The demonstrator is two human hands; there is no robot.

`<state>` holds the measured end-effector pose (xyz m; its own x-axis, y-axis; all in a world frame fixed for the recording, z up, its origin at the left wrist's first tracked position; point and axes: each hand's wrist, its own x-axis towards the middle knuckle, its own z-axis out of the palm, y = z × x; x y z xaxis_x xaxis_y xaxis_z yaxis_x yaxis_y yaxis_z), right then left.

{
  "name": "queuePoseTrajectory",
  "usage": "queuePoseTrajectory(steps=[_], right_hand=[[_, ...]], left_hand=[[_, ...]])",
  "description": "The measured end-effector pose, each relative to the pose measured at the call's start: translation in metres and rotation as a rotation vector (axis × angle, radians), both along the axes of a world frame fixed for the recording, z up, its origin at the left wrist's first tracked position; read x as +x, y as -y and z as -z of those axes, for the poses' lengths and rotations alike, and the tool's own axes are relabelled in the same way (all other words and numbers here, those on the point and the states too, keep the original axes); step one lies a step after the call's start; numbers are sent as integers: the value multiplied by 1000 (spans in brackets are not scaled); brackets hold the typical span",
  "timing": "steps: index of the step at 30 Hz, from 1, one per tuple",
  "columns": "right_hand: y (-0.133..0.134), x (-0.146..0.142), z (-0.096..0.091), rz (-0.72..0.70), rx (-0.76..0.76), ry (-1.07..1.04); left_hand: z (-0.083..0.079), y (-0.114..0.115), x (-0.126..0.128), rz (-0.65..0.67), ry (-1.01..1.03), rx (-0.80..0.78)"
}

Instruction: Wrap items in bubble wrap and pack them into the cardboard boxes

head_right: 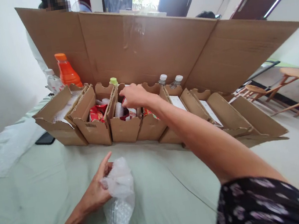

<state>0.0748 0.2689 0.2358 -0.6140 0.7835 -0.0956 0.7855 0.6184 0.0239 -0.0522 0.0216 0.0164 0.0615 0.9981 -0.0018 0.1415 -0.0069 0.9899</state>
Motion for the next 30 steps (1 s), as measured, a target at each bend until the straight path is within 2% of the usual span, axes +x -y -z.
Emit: queuePoseTrajectory(steps=[2,4,6,8,10,12,13,15,17,19,20,21,23,24,27,28,30], right_hand=[[-29,-28,12,54,-55,99],[-43,-44,24,82,-110,107],[-46,-44,26,99,-114,72],[-37,-25,12,109,-57,-5],[-15,4,-11,134,75,-184],[20,33,-31,158,207,-459],[41,45,-36,141,212,-551],[87,56,-32,23,110,-584],[127,51,-15,-140,-91,-505],[150,34,3,-279,-286,-422],[152,23,8,-334,-364,-393],[148,12,9,-371,-411,-379],[124,-11,1,-379,-396,-378],[105,-23,-6,-348,-333,-377],[37,-68,-18,-170,-4,-266],[17,-84,-16,-125,69,-172],[-17,-117,-1,-103,110,36]], left_hand=[[4,-5,0,4,-3,-52],[2,-10,2,38,-89,-66],[-2,-15,3,73,-188,-56],[-7,-16,1,91,-211,-38],[-13,-11,-6,82,-159,7],[-21,2,-16,51,-104,83],[-27,9,-20,26,-91,122],[-41,24,-27,-1,-73,193],[-54,35,-27,27,-40,245],[-61,39,-25,71,29,255],[-61,40,-24,70,81,229],[-59,40,-23,48,140,183],[-51,38,-28,-50,251,69],[-45,37,-32,-109,284,15],[-31,35,-48,-235,263,-57],[-28,33,-53,-251,236,-58],[-24,30,-59,-255,189,-52]])
